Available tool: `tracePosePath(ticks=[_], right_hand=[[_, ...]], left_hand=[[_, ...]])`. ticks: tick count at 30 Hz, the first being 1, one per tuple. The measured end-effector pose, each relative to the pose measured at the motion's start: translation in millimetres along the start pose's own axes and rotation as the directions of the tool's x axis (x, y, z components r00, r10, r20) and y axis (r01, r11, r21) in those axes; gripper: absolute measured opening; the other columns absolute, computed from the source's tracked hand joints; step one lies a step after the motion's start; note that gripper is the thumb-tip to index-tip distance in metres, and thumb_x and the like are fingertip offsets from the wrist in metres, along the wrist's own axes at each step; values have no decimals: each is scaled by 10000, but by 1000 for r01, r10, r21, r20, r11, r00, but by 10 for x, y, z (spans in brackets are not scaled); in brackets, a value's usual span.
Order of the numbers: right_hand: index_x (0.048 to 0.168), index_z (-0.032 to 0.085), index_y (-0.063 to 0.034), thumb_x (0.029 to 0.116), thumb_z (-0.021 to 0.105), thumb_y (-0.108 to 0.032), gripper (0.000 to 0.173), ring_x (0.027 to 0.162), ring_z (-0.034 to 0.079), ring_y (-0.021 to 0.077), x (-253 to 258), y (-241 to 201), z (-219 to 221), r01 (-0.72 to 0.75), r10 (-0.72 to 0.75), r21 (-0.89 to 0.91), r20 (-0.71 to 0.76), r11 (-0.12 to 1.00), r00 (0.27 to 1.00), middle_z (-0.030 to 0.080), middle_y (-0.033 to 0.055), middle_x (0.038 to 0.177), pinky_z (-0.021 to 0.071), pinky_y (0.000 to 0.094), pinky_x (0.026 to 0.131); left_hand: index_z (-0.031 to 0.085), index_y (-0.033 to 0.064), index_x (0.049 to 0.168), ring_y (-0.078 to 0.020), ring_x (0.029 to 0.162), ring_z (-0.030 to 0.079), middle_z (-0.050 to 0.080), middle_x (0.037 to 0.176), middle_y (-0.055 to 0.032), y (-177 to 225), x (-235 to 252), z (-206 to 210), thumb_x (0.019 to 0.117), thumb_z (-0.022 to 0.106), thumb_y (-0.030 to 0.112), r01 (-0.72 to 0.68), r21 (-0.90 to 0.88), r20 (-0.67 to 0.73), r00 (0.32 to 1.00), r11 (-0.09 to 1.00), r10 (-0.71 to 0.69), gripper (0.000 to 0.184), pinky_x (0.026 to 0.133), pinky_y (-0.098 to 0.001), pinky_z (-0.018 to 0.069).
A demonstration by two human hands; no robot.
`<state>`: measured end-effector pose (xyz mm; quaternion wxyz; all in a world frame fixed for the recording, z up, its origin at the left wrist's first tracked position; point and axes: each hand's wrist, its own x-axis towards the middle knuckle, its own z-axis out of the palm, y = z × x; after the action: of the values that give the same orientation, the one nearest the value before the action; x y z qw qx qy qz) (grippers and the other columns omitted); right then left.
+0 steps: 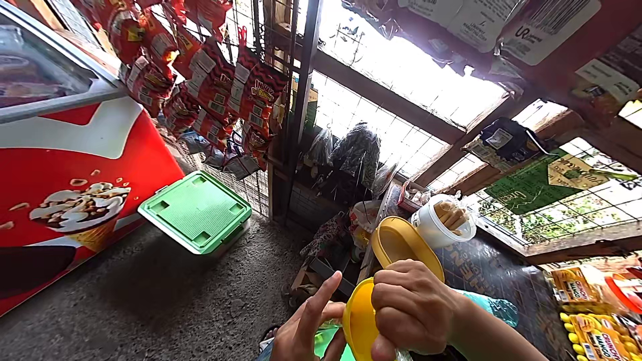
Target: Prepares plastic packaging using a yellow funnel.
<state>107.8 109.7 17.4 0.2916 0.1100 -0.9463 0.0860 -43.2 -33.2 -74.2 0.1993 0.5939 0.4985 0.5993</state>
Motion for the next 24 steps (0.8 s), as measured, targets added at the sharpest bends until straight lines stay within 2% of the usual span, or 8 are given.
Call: tracePosePath(ticks=[2, 4, 5, 7, 9, 14, 21, 24], right_hand=[[830, 487, -129, 1109, 405, -315, 345, 610, 469, 168, -7, -7, 9, -4, -1, -99, -49, 995, 999, 504, 42, 729, 371, 260, 549], [871, 535, -159, 1095, 453, -351, 306, 920, 582, 130, -40, -26, 13, -27, 10, -178, -96, 984, 995, 672, -4, 983, 405, 258, 845], [898, 531, -172, 1094, 457, -363, 284, 1185, 558, 101, -59, -36, 11, -43, 30, -175, -78, 984, 996, 679, -41, 1171, 327, 290, 1069], [925, 545, -171, 1100, 444, -367, 281, 1462, 377, 79, -64, -24, 13, -53, 47, -156, -38, 986, 998, 614, -87, 1400, 130, 373, 1243], [936, 560, -173, 1104, 431, -363, 285, 1512, 297, 73, -66, -16, 18, -74, 74, -144, -8, 987, 997, 570, -108, 1464, 40, 423, 1268], [1047, 645, -182, 1107, 427, -341, 276, 1549, 226, 101, -96, -35, -6, -103, 110, -105, 66, 989, 992, 527, -127, 1520, -19, 490, 1266], [1029, 656, -200, 1099, 453, -325, 248, 1569, 166, 134, -107, -14, -19, -162, 171, -66, 182, 985, 968, 496, -142, 1545, -18, 525, 1256], [1056, 643, -204, 1097, 457, -338, 233, 1555, 219, 148, -131, -19, -19, -173, 182, -68, 165, 983, 969, 517, -114, 1525, 30, 508, 1266]], left_hand=[[481, -26, 1426, -31, 970, 712, 767, 967, -77, 0, 3, 0, 899, 746, 97, 2, 10, -5, 1000, 1000, -1, 602, 919, -170, 541], [491, -32, 1415, -35, 973, 711, 766, 974, -85, 7, 12, -1, 893, 747, 96, 2, 36, -13, 1000, 999, -1, 595, 923, -169, 536], [496, -33, 1411, -35, 972, 712, 766, 981, -92, 11, 13, -3, 887, 747, 93, 2, 49, -18, 1000, 999, -1, 595, 920, -166, 535], [501, -41, 1405, -35, 981, 717, 770, 998, -104, 13, 16, -2, 879, 753, 90, 3, 58, -23, 1000, 998, -1, 598, 916, -166, 538], [495, -37, 1406, -30, 984, 716, 772, 989, -95, -2, 15, 6, 883, 755, 100, -5, 57, -24, 1000, 998, 6, 600, 920, -162, 536], [488, -22, 1423, -34, 960, 719, 771, 984, -92, -22, 15, 4, 896, 745, 110, -8, 64, -22, 1000, 998, 10, 601, 906, -167, 541], [467, -2, 1440, -62, 967, 729, 768, 983, -89, -89, -2, 29, 908, 741, 104, -29, 30, -17, 999, 999, 29, 607, 918, -202, 559], [472, -17, 1430, -48, 961, 721, 765, 973, -83, -83, -2, 26, 917, 729, 111, -25, 34, -10, 1000, 999, 25, 588, 918, -189, 551]])
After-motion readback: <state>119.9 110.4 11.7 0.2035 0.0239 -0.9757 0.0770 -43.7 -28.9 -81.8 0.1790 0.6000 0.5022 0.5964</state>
